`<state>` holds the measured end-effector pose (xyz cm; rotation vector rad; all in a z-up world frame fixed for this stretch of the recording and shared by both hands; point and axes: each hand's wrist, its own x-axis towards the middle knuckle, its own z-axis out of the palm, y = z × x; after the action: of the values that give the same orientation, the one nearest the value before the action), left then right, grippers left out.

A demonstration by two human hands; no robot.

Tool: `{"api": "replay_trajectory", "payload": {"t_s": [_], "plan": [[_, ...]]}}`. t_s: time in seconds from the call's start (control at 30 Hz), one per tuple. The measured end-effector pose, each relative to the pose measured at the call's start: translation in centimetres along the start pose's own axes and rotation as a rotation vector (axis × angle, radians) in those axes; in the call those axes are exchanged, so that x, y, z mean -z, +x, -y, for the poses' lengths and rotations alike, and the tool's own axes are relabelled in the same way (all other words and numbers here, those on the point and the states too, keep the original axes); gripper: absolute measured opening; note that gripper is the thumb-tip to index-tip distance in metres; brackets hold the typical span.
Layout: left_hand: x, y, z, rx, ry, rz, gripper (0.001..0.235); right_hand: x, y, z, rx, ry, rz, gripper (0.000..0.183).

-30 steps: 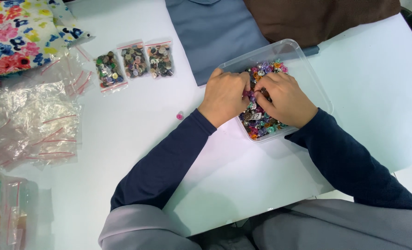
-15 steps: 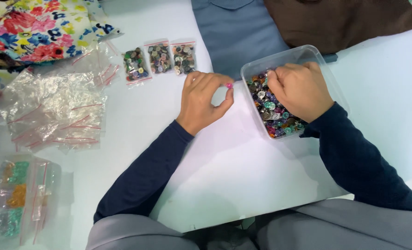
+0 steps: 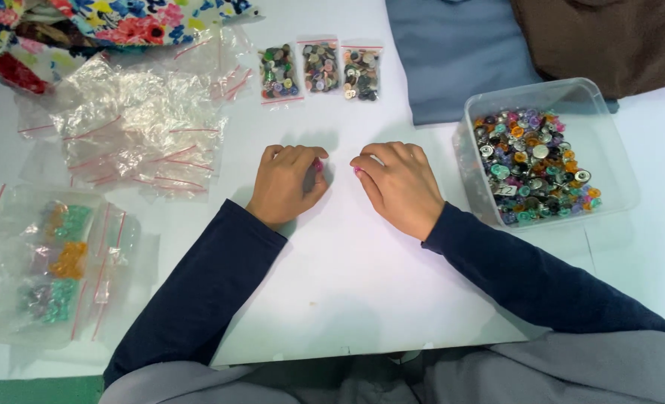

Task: Sorting colored buttons from a large container into small plastic bags

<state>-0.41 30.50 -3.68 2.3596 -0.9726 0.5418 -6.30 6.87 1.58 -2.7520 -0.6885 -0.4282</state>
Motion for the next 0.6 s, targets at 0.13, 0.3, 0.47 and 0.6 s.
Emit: {"api": "replay_trajectory", "payload": {"t_s": [0.13, 0.3, 0.47, 0.6], "plan": [[0.3, -1.3, 1.2, 0.042, 0.005, -0.004, 0.025, -4.4, 0.7, -0.4, 0.086, -0.099, -0.091, 0.019], [0.4, -1.0, 0.9, 0.043, -0.007, 0.034, 0.019, -5.6, 0.8, 0.0, 0.077, -0.082, -0.161, 0.021], [0.9, -0.9, 0.5, 0.034, 0.021, 0.022, 0.018, -5.7, 0.5, -0.6, 0.064, -0.054, -0.159, 0.025], [0.9, -0.9, 0.4, 0.038, 0.01, 0.036, 0.023, -6.0, 0.3, -0.9, 0.057, -0.034, -0.146, 0.023]]}}
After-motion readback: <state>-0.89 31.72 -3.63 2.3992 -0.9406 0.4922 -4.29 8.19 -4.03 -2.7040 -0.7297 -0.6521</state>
